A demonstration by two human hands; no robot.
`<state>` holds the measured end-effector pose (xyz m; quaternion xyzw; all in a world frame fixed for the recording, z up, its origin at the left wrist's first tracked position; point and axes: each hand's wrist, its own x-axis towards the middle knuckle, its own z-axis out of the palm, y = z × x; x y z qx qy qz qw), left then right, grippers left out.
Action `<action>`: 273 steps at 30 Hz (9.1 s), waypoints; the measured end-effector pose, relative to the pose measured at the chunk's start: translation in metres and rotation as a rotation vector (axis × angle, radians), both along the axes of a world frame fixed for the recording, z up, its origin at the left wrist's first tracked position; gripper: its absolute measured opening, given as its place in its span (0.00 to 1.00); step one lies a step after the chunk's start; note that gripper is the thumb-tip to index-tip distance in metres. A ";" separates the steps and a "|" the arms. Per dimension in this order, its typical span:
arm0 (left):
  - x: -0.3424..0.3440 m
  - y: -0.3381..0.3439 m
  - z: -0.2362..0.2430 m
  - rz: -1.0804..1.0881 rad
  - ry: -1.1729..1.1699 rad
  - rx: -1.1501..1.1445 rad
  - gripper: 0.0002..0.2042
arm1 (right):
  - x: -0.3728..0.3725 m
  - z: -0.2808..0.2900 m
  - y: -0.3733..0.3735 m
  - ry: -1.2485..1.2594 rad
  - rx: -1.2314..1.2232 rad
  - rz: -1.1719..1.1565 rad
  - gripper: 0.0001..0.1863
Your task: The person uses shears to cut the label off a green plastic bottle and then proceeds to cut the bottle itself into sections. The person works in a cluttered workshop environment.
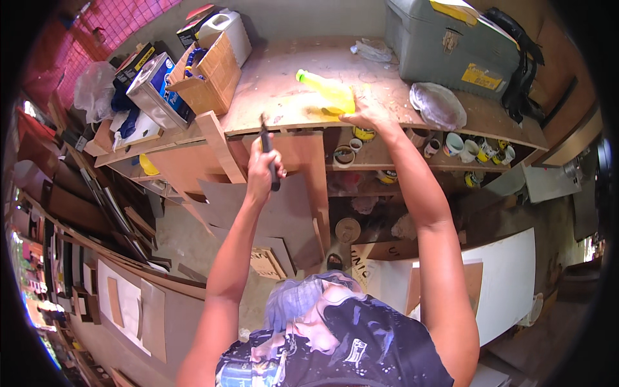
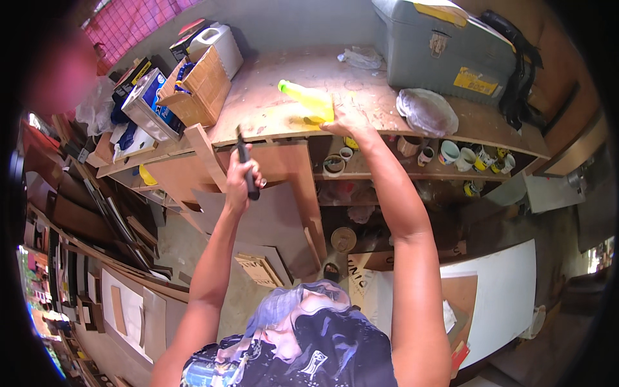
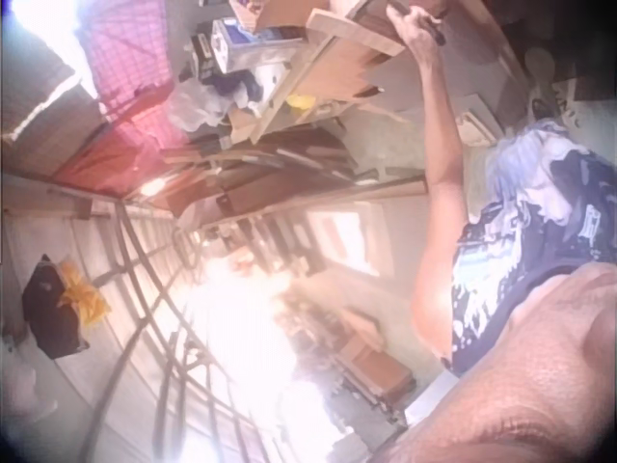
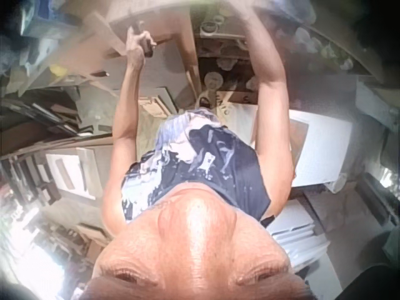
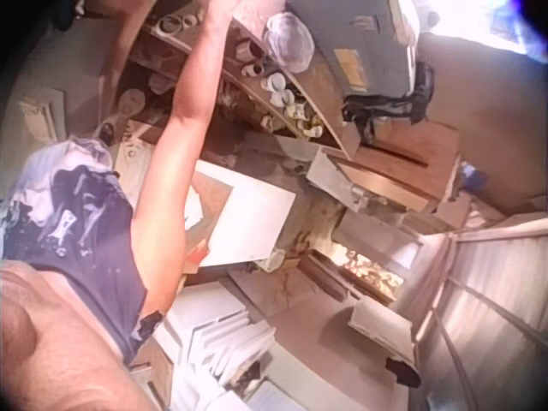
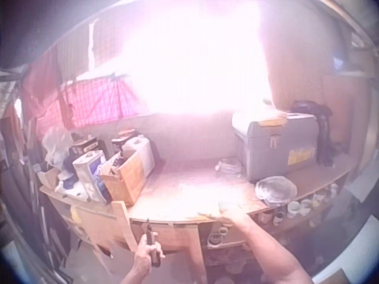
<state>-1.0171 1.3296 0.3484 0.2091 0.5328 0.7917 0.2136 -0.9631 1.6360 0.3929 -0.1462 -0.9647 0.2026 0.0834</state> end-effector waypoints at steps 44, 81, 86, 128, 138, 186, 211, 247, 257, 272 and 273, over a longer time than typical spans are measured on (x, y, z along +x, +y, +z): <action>-0.055 0.148 -0.002 0.023 1.338 -0.933 0.16 | -0.028 0.022 0.010 -0.357 0.233 0.212 0.46; -0.072 0.176 -0.018 -0.221 1.534 -1.136 0.12 | -0.057 -0.003 0.049 -0.316 0.066 0.240 0.48; -0.037 0.179 0.064 -0.387 0.840 -1.264 0.16 | -0.051 0.019 0.049 -0.416 -0.031 0.207 0.50; -0.039 0.152 -0.002 -0.283 1.088 -1.210 0.17 | -0.013 -0.015 0.013 0.073 0.420 0.334 0.43; -0.032 0.154 0.000 -0.120 1.033 -1.103 0.17 | -0.028 -0.012 0.042 -0.045 0.230 0.349 0.42; -0.008 0.161 -0.013 -0.012 0.888 -1.144 0.17 | -0.038 -0.018 0.027 -0.046 0.277 0.289 0.28; -0.153 0.167 0.046 -0.153 1.580 -1.157 0.23 | 0.278 -0.124 -0.177 0.647 -1.181 -0.373 0.29; 0.620 0.029 -0.116 -1.103 1.557 -0.825 0.37 | 0.730 -0.151 -0.468 1.275 -0.805 -1.195 0.35; 0.572 0.021 -0.145 -1.070 0.567 -0.719 0.27 | 0.785 -0.162 -0.409 1.461 -1.320 -0.683 0.22; 0.489 -0.156 -0.045 -1.195 1.216 -0.537 0.22 | 0.689 -0.143 -0.369 0.993 -1.287 -0.849 0.35; 0.482 -0.159 -0.045 -1.161 1.308 -0.557 0.23 | 0.679 -0.144 -0.368 0.972 -1.288 -0.817 0.35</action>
